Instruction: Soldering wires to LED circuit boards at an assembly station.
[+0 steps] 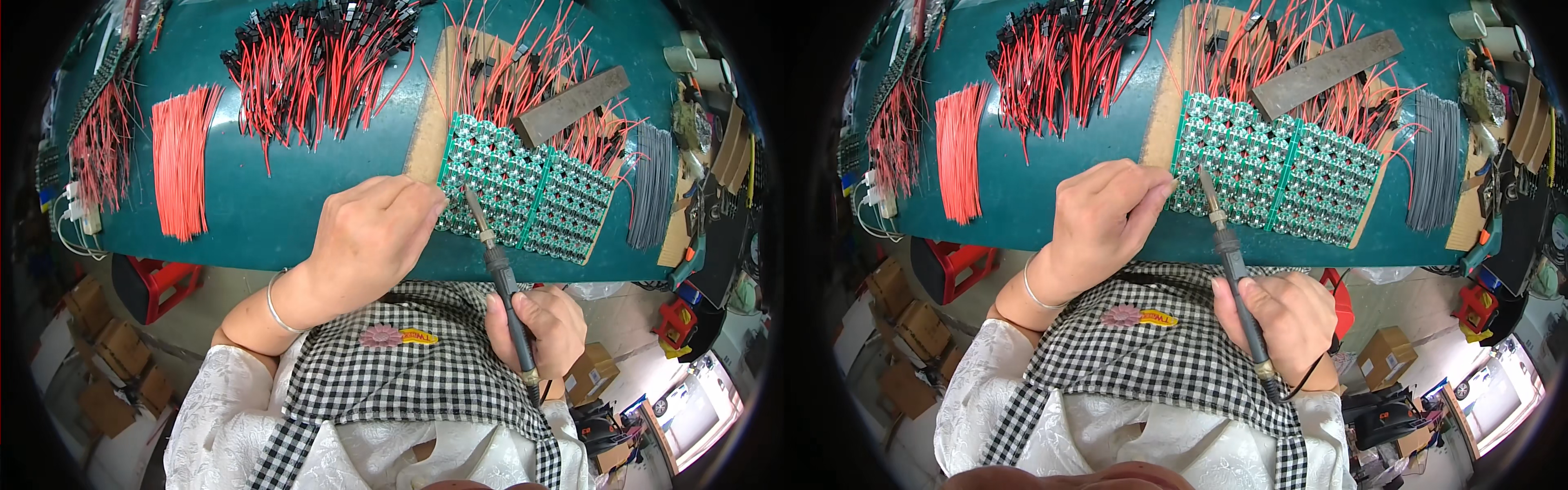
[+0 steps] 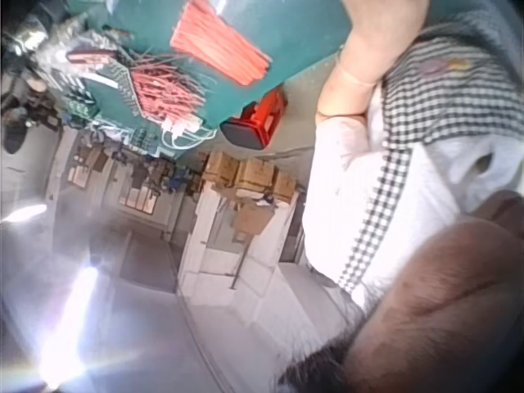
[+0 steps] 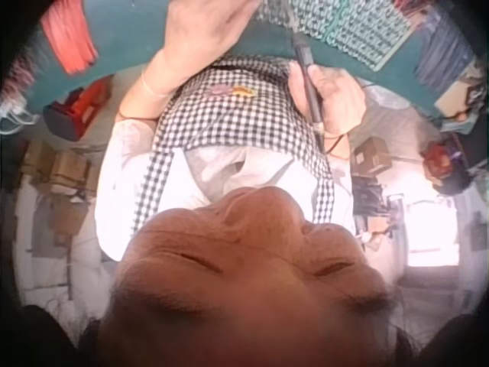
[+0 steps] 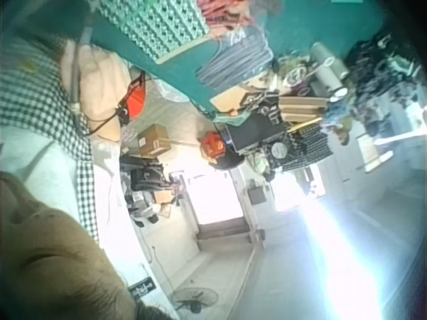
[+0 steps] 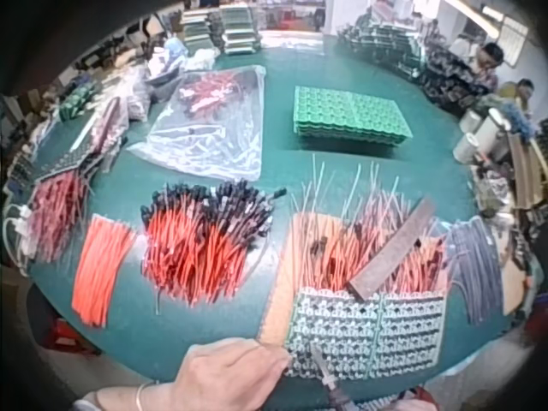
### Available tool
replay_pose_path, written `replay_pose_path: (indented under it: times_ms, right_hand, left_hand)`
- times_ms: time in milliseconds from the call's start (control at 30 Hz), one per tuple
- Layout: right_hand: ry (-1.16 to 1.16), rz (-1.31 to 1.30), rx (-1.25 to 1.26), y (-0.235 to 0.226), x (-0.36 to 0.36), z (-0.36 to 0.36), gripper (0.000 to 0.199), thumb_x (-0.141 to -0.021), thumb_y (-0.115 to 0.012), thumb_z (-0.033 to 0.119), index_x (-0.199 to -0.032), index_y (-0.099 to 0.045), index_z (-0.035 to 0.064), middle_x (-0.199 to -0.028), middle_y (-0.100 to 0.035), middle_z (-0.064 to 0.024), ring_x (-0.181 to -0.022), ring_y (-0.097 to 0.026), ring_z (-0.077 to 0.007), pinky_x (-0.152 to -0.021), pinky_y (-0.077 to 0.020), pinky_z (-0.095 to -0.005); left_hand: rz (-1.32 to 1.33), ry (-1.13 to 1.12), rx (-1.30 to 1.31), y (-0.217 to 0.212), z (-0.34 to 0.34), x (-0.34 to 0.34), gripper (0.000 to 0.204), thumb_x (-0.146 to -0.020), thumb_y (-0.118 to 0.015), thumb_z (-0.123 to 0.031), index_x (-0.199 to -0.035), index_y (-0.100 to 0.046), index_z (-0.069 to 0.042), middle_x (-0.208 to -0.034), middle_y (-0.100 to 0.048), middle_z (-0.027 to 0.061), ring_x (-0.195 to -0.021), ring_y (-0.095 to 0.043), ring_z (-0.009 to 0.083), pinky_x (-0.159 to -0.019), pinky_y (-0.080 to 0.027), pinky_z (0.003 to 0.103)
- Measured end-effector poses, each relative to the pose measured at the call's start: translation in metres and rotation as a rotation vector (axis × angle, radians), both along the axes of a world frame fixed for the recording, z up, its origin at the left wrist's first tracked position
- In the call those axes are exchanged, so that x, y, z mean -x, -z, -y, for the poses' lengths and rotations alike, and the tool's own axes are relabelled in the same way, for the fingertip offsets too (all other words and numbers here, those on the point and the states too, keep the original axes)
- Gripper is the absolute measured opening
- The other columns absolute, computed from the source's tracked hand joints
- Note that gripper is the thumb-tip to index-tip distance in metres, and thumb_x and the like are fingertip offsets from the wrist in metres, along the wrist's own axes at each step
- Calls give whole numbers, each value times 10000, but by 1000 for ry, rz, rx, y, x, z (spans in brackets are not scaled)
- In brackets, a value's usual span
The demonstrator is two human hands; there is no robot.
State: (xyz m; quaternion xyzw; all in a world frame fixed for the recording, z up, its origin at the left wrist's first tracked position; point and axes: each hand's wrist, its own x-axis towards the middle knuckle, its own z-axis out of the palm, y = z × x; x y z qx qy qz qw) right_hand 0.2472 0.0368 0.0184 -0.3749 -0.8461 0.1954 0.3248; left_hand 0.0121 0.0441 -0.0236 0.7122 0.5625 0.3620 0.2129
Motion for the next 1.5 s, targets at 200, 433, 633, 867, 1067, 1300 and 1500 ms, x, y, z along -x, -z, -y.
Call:
replay_pose_path:
  times_ms: [200,433,633,867,1067,1300,1500]
  right_hand:
    - [7,48,-24,0,2,2,431,-713,-916,62,-1015,-608,67,-753,-673,-58,-528,-585,-211,-470,-437,-320]
    - [-40,92,-19,-6,5,-3,433,-710,-916,48,-1016,-611,50,-767,-664,-62,-565,-618,-217,-491,-463,-321]
    - [-22,65,-11,-6,-4,-1,411,-714,-920,72,-986,-614,44,-760,-655,-67,-561,-622,-213,-496,-487,-329]
    - [101,-267,79,-2,-31,-7,358,-747,-870,21,-987,-604,23,-729,-659,-113,-558,-643,-226,-511,-522,-337]
    - [34,-194,60,-2,-14,-22,345,-750,-869,-5,-967,-602,7,-690,-671,-119,-529,-655,-224,-456,-491,-311]
    - [80,-153,53,4,-5,-25,342,-736,-892,15,-931,-612,22,-655,-664,-103,-514,-640,-208,-453,-480,-306]
    - [80,-164,49,8,-5,-23,338,-730,-893,20,-924,-617,34,-655,-663,-98,-504,-632,-213,-449,-473,-307]
  left_hand:
    - [31,-13,-51,5,-3,-3,148,-812,-762,23,-923,-673,-18,-762,-662,105,-654,-656,289,-578,-522,380]
    - [6,-31,-59,8,-6,-8,140,-812,-769,31,-908,-678,-14,-724,-649,102,-627,-649,287,-562,-512,379]
    - [26,-22,45,-10,-1,-2,152,-818,-746,0,-911,-629,-30,-771,-647,103,-650,-639,302,-573,-513,396]
    - [276,-208,11,-47,-3,12,144,-810,-715,95,-898,-661,-7,-751,-613,88,-626,-610,235,-569,-486,347]
    - [-23,-52,-71,-10,-21,1,165,-829,-751,-2,-922,-620,-39,-780,-646,97,-684,-661,296,-588,-526,400]
    - [8,-70,-43,-3,-24,-3,120,-836,-757,24,-883,-660,-28,-720,-632,84,-571,-610,221,-521,-474,330]
    - [-22,-60,-10,-6,-23,-2,129,-820,-762,24,-882,-661,-26,-712,-626,80,-569,-607,226,-520,-473,335]
